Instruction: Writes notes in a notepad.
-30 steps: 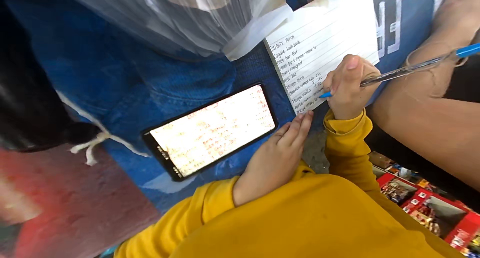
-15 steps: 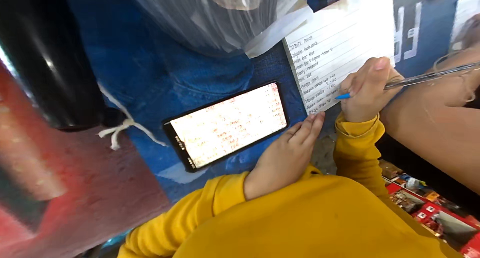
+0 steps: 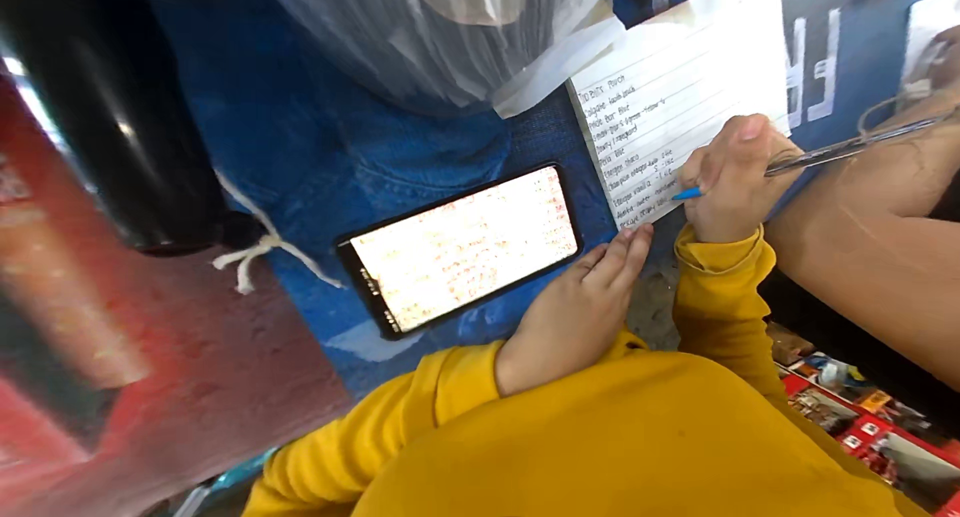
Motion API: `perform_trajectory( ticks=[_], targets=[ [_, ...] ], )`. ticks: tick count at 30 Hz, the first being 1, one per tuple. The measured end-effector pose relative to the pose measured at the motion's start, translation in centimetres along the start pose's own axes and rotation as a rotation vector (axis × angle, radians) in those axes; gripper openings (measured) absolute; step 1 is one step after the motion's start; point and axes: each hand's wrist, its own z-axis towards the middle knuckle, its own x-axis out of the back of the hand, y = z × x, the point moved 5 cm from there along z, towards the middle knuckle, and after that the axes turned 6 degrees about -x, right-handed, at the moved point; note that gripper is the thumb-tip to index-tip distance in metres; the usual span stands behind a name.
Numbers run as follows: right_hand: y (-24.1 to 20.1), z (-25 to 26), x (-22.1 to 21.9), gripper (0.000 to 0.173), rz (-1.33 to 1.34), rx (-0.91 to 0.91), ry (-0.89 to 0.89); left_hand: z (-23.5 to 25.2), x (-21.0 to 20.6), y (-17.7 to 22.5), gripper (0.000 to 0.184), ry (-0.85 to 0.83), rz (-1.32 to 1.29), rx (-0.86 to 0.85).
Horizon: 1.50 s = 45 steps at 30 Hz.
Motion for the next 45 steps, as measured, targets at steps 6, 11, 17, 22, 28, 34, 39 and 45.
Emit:
perform_trajectory(
  ticks=[6, 11, 17, 22, 28, 34, 39, 45],
  targets=[
    [2.3, 1.6, 1.5, 0.056, 0.285, -0.043, 0.031, 0.1, -0.1, 0.1, 0.038, -0.044, -0.019, -0.005],
    [2.0, 1.6, 0.8, 0.031, 0.112, 0.091, -0.185, 0.1, -0.1, 0.0, 0.043, -0.001, -0.137, 0.050],
    [2.1, 1.7, 1.2, 0.021, -0.012, 0.320, -0.314, -0.1, -0.3, 0.1, 0.036, 0.039, -0.078, 0.034],
    [2.1, 1.3, 1.2, 0.047, 0.094, 0.252, -0.254, -0.2, -0.2, 0.1, 0.034, 0.078, -0.013, 0.022],
    [2.0, 0.9, 1.0, 0.043, 0.001, 0.213, -0.132, -0.3, -0.2, 0.1, 0.032, 0.099, -0.013, 0.010],
    [2.1, 0.9, 1.1, 0.043, 0.020, 0.198, -0.134, -0.3, -0.3, 0.0, 0.033, 0.076, 0.006, 0.012],
    [2.3, 0.9, 1.1, 0.043, 0.006, 0.226, -0.116, -0.3, -0.2, 0.1, 0.033, 0.057, 0.028, -0.007],
    [-3.5, 0.6, -1.2, 0.043, -0.347, -0.287, 0.093, -0.3, -0.2, 0.0, 0.033, 0.061, -0.018, 0.002]
  ],
)
